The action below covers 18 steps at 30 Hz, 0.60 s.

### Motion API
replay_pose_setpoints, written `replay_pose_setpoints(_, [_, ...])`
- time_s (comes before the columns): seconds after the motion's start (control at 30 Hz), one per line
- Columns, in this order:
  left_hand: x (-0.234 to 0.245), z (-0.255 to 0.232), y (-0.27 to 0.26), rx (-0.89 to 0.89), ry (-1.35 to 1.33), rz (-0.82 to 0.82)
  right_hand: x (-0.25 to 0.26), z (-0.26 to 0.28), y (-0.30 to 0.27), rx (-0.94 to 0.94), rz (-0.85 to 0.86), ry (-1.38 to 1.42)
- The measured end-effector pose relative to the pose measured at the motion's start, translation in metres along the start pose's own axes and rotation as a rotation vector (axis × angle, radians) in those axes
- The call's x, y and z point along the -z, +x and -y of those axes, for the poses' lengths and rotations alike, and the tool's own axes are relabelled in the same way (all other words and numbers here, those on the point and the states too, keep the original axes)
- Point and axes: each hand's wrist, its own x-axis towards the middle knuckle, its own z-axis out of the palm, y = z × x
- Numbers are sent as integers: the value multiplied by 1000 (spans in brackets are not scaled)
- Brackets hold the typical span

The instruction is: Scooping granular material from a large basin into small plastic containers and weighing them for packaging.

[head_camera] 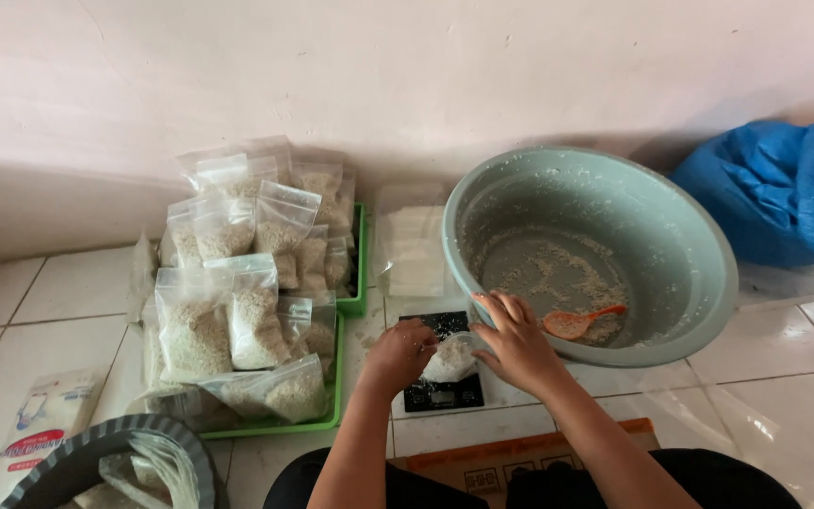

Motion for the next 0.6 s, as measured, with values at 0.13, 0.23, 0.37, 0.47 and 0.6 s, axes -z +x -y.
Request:
replay_pose_setpoints(0.13, [-15, 7, 3, -46, 47, -74, -14, 3, 4, 63, -77, -9])
replay_pose_setpoints(0.23, [-24, 11, 7, -67, 167, -104, -17, 3, 5, 74, -117, -6])
replay_pose_setpoints(0.37, [-35, 13, 14, -89, 227, -181, -25, 1, 3, 50, -103, -27])
replay_pose_setpoints(0.47, [-32, 8, 12, -81, 204, -173, -29, 0, 2, 44, -94, -47])
replay_pose_setpoints(0.6, [-21, 2, 8, -71, 175, -130, -27, -1, 3, 50, -90, -18])
